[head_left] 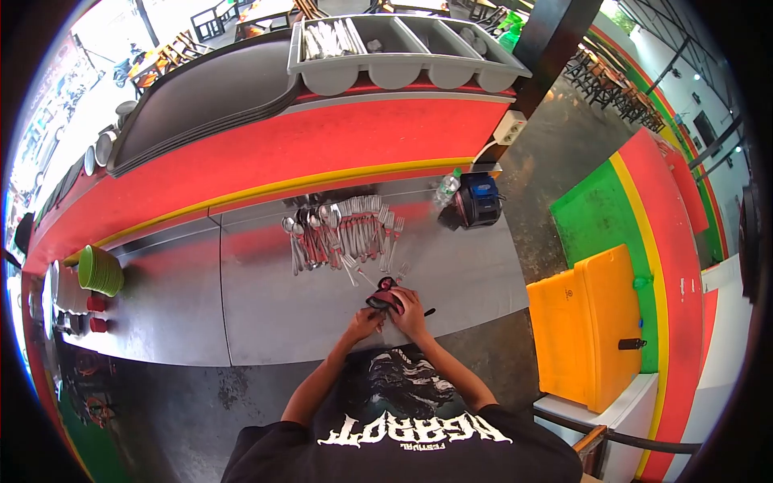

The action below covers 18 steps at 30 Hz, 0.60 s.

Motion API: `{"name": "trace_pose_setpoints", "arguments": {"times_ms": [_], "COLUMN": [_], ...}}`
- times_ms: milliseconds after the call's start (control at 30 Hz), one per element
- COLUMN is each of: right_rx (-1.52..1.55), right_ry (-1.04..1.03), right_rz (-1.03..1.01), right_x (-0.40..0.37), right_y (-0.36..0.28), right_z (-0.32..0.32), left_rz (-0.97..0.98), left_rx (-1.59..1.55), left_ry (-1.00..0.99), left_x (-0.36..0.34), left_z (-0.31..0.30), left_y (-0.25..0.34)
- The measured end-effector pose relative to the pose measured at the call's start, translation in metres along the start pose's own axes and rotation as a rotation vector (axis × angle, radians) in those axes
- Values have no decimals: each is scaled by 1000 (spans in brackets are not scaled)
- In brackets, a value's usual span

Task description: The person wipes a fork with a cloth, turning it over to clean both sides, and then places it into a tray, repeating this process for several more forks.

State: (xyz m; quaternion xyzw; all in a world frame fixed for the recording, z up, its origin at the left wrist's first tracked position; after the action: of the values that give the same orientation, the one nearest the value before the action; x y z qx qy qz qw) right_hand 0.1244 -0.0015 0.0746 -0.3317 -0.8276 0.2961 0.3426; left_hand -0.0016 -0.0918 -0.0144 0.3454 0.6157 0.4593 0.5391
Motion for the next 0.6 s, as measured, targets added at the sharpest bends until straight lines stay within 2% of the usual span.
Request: {"name": "trace_pose_setpoints", "arguments": {"times_ms": [67, 167, 300, 400, 567, 600], "right_rx": [-16, -98, -227, -254, -271, -212], "right_ry": [60, 121, 76, 139, 314, 420], "right_rz": [12, 41, 87, 92, 367, 392], "right_x": [2, 5, 19, 31, 45, 43], "right_y": [3, 21, 35, 46, 83, 88], "right_z": [-5, -6, -9, -16, -26, -31], "left_rz": [68, 70, -8, -36, -39, -33], "left_rx": [-54, -7, -95, -164, -218, -200], "left_ry": [-26, -7, -77, -109, -108, -97], "left_x": [-5, -13, -7, -6, -13, -13], "left_z": [2, 2, 1, -1, -4, -4], "left_y": [-6, 7, -2, -3, -2, -4]}}
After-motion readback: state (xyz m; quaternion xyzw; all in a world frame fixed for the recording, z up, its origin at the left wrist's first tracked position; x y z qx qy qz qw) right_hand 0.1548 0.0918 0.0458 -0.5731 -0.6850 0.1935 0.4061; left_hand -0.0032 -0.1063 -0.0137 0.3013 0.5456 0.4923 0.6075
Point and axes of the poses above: each hand's wrist, its own x-axis towards the middle knuckle, its own z-axis out of the palm, y = z × x, the point moved 5 cm from there along x, towards the middle knuckle, and after that the axes turned 4 degrees about y, right-handed, at the moved point
